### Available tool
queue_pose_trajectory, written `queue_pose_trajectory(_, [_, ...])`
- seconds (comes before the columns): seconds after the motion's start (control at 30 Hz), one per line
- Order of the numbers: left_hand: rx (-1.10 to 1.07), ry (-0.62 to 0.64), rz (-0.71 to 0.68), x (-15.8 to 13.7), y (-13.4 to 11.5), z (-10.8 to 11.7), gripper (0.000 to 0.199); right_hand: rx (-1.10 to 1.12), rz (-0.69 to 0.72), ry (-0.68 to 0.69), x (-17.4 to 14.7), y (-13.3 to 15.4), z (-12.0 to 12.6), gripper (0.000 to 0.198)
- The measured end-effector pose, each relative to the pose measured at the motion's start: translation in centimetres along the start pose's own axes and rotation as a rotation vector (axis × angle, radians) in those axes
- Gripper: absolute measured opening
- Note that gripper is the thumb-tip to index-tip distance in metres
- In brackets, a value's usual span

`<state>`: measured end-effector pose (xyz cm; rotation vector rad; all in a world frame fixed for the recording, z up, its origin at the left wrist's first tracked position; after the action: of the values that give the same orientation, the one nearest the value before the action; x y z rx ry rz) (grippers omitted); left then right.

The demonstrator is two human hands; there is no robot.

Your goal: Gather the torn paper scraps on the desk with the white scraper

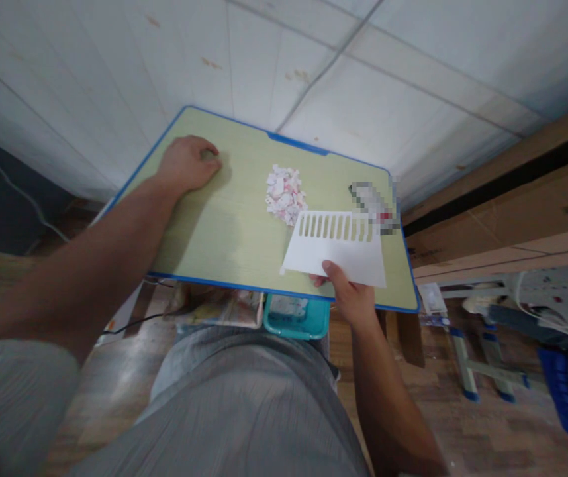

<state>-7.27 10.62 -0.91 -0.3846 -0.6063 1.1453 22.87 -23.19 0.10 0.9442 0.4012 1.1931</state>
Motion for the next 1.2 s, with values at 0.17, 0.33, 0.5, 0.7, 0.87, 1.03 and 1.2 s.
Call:
queue_pose_trajectory(0.17, [0.001, -0.004, 0.002, -0.1, -0.2, 0.1, 0.045, -0.047, -0.026, 0.026, -0.5, -1.0, 1.3, 0.045])
queue_pose_trajectory(0.33, [0.012, -0.003, -0.001, -0.1, -0.1, 0.1, 0.045, 0.008, -0.101, 0.059, -0.9, -2.7, 1.7, 0.035])
queue_pose_trajectory(0.5, [-0.007, 0.008, 0.002, -0.1, 0.0, 0.0, 0.044, 0.061, -0.150, 0.044, -1.0, -3.4, 1.8, 0.026])
queue_pose_trajectory(0.7, [-0.028, -0.002, -0.009, -0.3, -0.1, 0.2, 0.039, 0.120, -0.210, -0.050, -0.5, -4.1, 2.3, 0.025])
queue_pose_trajectory(0.87, [-0.049, 0.005, 0.009, -0.4, 0.0, 0.3, 0.042, 0.203, -0.167, -0.097, 2.3, -3.4, 1.5, 0.020])
queue_pose_trajectory(1.03, [-0.110, 0.028, 0.030, -0.2, 0.3, 0.1, 0.054, 0.230, -0.103, -0.223, 5.3, -2.2, 0.4, 0.028])
queue_pose_trajectory(1.2, [-0.106, 0.017, 0.036, -0.2, 0.4, 0.1, 0.054, 0.140, -0.107, -0.185, 6.1, -1.7, -1.0, 0.034])
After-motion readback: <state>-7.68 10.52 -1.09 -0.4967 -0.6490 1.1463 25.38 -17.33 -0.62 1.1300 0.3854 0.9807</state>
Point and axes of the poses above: each hand's wrist, its own x-axis towards the middle knuckle, its own z-axis out of the back of the hand, y = z × x, the point moved 8 cm from there along x, towards the middle knuckle, and after that the axes turned 10 degrees about -x, right-handed, at the moved point
